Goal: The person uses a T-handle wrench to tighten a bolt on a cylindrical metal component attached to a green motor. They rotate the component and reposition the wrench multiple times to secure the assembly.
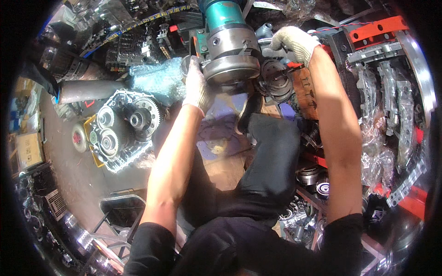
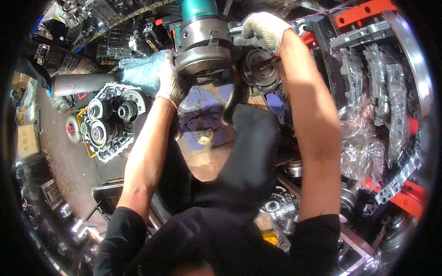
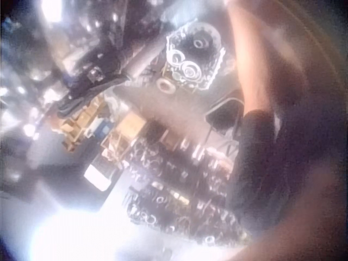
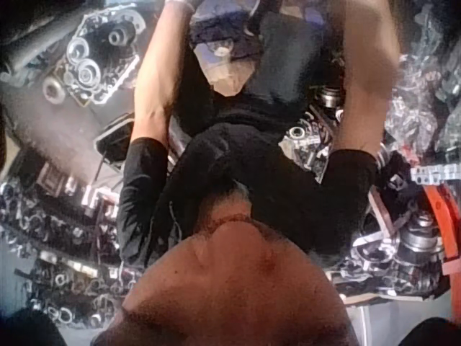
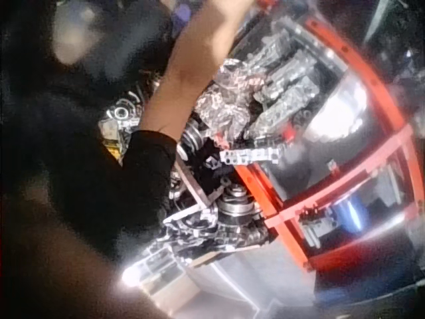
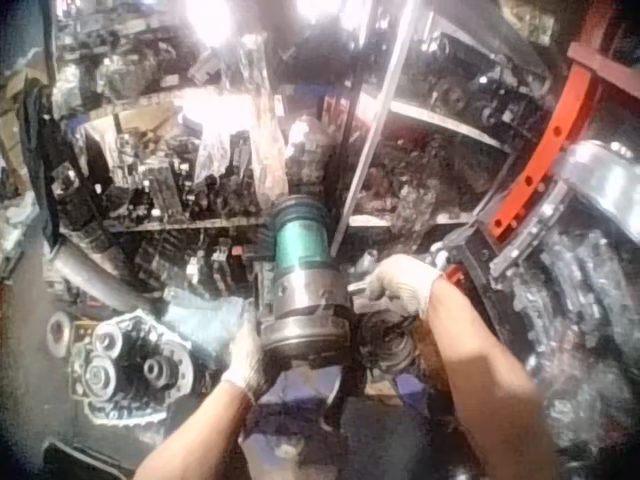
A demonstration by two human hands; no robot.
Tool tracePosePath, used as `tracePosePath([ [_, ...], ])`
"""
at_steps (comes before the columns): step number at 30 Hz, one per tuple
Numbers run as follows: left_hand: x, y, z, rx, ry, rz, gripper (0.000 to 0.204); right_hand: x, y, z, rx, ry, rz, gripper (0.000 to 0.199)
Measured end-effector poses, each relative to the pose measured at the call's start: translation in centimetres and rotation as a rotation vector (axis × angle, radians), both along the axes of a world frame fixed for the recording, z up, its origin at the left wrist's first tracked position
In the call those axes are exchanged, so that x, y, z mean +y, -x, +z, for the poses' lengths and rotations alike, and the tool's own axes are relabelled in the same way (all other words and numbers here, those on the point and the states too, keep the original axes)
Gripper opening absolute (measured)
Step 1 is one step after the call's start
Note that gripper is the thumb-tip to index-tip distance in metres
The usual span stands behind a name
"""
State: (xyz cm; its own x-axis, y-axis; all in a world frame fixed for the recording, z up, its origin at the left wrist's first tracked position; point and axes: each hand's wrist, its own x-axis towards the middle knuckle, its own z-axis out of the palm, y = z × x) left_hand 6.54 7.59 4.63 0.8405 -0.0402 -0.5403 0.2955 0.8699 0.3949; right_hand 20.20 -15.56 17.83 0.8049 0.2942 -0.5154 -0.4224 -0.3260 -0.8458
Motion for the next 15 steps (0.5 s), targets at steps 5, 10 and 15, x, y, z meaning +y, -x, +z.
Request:
tracePosePath([
  [5,0.1,0.2,0.5,-0.047,0.032,0.049,0.069,2.3,-0.3,3.0,-0.206,0.741,0.479,0.004],
  [10,-0.3,0.7,1.7,-0.052,-0.024,0.077,0.066,2.7,-0.4,2.1,-0.590,1.181,0.883,0.014],
  [15,-0.5,0.9,2.4,0.007,0.056,0.065,0.063,0.3,0.2,-3.5,-0.888,0.879,0.192,0.029],
])
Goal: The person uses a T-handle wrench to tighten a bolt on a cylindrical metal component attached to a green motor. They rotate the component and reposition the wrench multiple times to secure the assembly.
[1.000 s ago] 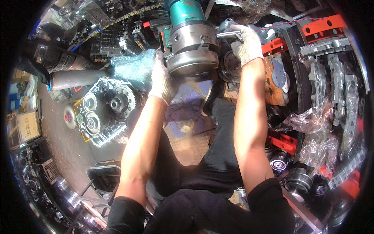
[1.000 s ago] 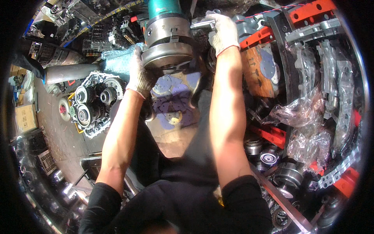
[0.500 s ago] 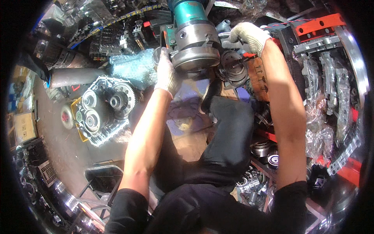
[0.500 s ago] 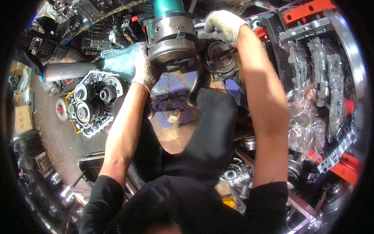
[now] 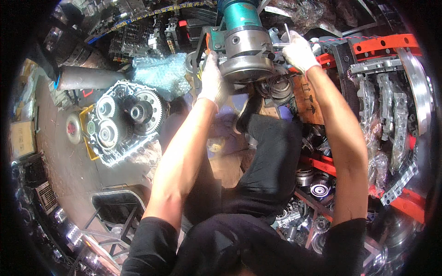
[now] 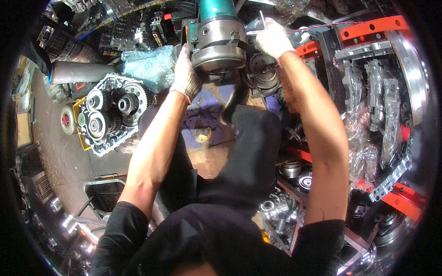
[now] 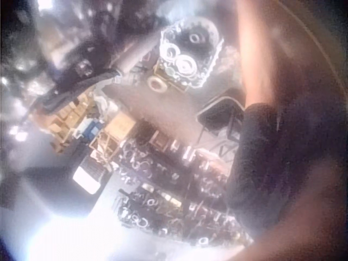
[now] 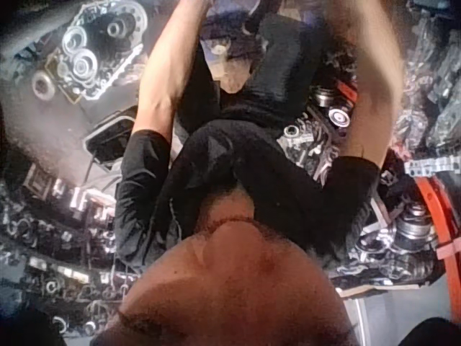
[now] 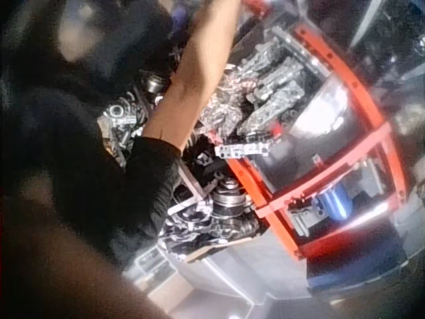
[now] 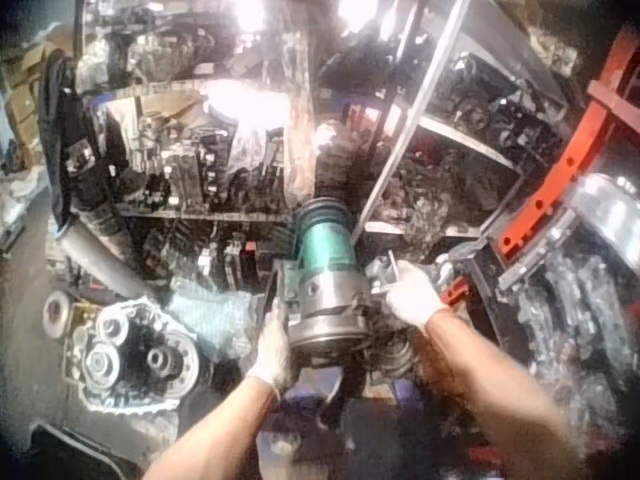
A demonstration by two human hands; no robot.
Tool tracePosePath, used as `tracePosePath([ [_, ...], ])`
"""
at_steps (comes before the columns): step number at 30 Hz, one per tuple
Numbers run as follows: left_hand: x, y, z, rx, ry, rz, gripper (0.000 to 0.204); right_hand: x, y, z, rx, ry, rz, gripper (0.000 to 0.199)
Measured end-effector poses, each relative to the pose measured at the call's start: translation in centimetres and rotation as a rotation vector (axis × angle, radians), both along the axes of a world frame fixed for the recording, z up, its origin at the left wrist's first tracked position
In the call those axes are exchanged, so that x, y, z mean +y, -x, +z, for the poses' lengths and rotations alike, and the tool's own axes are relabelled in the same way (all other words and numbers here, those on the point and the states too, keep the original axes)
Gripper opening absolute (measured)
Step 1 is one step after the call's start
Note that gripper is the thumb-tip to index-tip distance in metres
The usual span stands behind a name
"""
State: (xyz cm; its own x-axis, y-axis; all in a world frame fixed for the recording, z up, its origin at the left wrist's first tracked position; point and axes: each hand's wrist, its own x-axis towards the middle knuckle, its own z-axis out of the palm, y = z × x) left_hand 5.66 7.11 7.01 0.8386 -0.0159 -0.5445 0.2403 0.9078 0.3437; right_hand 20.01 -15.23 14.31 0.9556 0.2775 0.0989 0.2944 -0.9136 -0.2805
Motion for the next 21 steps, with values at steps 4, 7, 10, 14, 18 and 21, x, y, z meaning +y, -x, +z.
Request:
tracePosePath([
  [4,0.0,-0.6,-1.2,0.001,-0.074,0.040,0.062,-0.7,0.9,-2.2,-0.007,-0.308,0.028,0.032],
  [7,-0.1,-0.7,-2.1,-0.020,-0.108,0.072,0.058,-1.2,1.7,-1.3,0.104,-0.519,0.154,0.034],
  [10,0.0,-0.9,-2.6,-0.040,-0.117,0.046,0.058,-2.8,2.4,0.5,0.239,-0.550,0.207,0.038],
  [14,0.0,-1.1,-2.8,-0.033,-0.055,0.004,0.070,-3.5,2.2,0.2,0.017,-0.527,0.479,0.026],
  [18,0.0,-1.3,-2.9,0.014,-0.037,-0.011,0.075,-3.4,2.8,-1.3,-0.324,-0.328,0.508,0.036],
  [21,0.1,-1.3,-2.8,-0.029,-0.089,-0.011,0.075,-3.6,3.6,-2.0,-0.007,-0.810,0.309,0.041],
])
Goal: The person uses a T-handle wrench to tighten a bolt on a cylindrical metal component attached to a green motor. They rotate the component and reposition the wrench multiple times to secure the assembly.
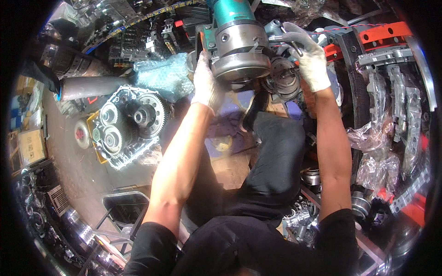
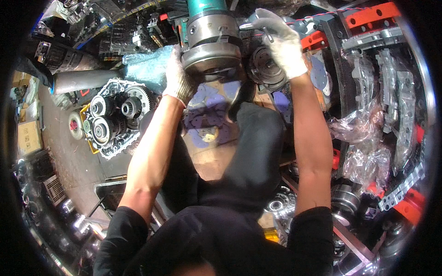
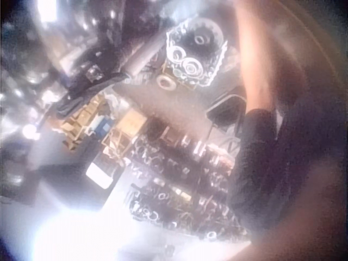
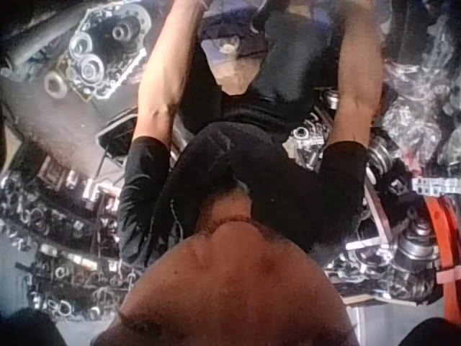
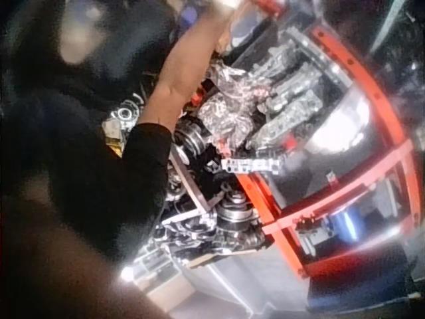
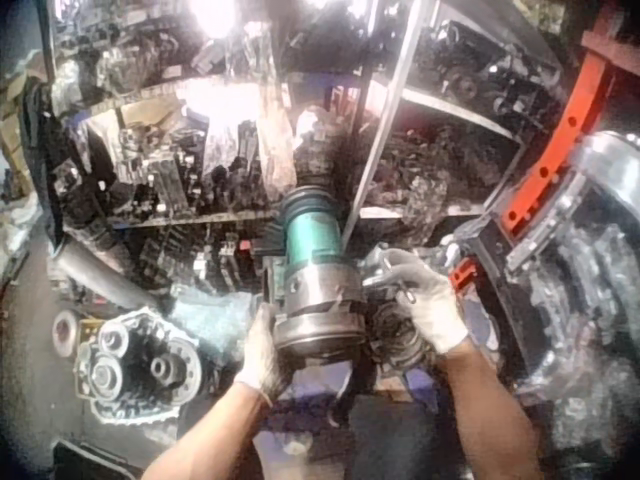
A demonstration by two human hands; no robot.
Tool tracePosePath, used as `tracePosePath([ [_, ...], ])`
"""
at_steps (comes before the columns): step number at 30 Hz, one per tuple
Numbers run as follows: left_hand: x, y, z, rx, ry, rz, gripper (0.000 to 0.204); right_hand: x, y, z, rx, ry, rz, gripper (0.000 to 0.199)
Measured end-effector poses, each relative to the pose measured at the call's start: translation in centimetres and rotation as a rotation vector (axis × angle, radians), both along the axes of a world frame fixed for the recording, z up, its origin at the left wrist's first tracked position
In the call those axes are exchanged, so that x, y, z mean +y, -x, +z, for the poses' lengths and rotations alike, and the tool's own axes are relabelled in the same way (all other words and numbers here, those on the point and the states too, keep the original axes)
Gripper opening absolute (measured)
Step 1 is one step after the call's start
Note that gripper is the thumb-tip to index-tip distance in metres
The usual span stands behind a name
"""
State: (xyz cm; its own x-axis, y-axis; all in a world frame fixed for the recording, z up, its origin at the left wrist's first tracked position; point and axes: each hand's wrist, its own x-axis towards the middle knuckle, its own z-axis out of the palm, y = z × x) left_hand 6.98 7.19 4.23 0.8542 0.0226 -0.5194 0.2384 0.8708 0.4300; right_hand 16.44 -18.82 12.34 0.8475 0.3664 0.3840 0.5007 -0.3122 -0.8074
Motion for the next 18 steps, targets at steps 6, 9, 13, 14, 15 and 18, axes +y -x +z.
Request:
tracePosePath([
  [6,-0.1,0.3,0.0,0.025,0.007,0.008,0.071,-0.9,-0.6,-0.5,0.317,-0.300,0.030,0.037],
  [9,-0.1,0.2,-0.3,0.012,0.024,0.046,0.066,-0.8,-1.5,0.3,0.014,0.206,0.114,0.046],
  [13,-0.1,0.0,-0.1,0.016,0.067,0.054,0.065,0.4,-2.5,2.8,0.579,-0.214,0.194,0.067],
  [14,-0.1,0.1,0.1,0.027,0.091,0.052,0.064,0.6,-2.5,3.6,0.547,-0.122,0.187,0.067],
  [15,-0.2,0.1,0.4,0.048,0.117,0.053,0.064,0.6,-2.3,4.4,0.514,-0.029,0.178,0.068],
  [18,-0.6,0.5,1.0,0.031,0.057,0.066,0.062,0.1,-0.7,5.9,0.323,0.189,0.126,0.047],
])
